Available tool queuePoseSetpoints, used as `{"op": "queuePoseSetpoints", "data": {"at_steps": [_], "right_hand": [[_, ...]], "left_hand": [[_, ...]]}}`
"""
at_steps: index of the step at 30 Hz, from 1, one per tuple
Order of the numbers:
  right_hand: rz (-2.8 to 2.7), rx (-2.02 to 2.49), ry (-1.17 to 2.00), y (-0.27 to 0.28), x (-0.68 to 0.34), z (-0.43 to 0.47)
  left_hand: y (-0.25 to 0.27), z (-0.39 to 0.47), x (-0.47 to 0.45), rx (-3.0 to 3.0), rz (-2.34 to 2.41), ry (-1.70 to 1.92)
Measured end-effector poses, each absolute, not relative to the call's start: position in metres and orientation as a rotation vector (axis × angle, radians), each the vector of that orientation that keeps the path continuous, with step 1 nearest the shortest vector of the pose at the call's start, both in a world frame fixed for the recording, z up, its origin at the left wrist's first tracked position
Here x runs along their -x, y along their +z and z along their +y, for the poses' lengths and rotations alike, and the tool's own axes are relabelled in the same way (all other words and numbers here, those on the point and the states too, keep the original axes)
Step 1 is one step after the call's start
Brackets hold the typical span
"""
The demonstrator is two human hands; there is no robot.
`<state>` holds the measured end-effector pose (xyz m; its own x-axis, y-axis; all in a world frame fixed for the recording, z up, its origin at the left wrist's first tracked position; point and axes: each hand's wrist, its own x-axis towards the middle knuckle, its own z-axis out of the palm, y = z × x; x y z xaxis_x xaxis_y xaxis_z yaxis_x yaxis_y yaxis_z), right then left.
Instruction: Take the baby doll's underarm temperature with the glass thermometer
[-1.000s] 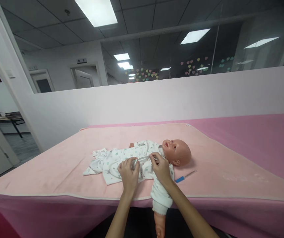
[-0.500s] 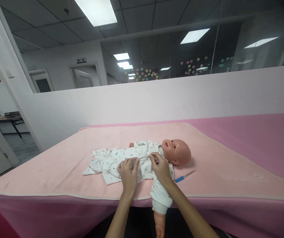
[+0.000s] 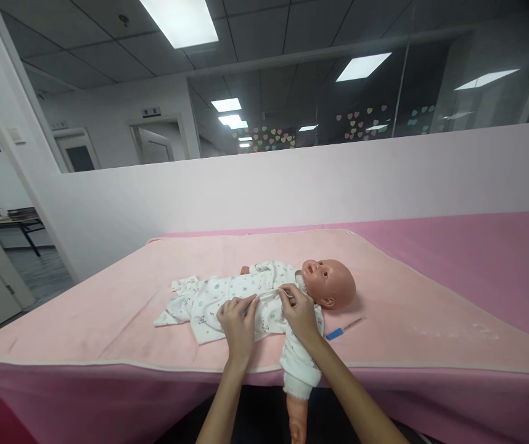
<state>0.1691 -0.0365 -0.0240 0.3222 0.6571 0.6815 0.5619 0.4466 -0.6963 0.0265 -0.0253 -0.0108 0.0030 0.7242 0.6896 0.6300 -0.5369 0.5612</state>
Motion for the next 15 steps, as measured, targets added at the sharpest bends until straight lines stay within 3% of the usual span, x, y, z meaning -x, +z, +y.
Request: {"op": "queuePoseSetpoints", "data": {"at_steps": [15], "right_hand": [[-1.347, 1.213, 0.071, -0.0242, -0.1691, -0.0365]], "left_hand": [[-0.0142, -0.024, -0.0242, -2.052, 1.381, 1.692]]}}
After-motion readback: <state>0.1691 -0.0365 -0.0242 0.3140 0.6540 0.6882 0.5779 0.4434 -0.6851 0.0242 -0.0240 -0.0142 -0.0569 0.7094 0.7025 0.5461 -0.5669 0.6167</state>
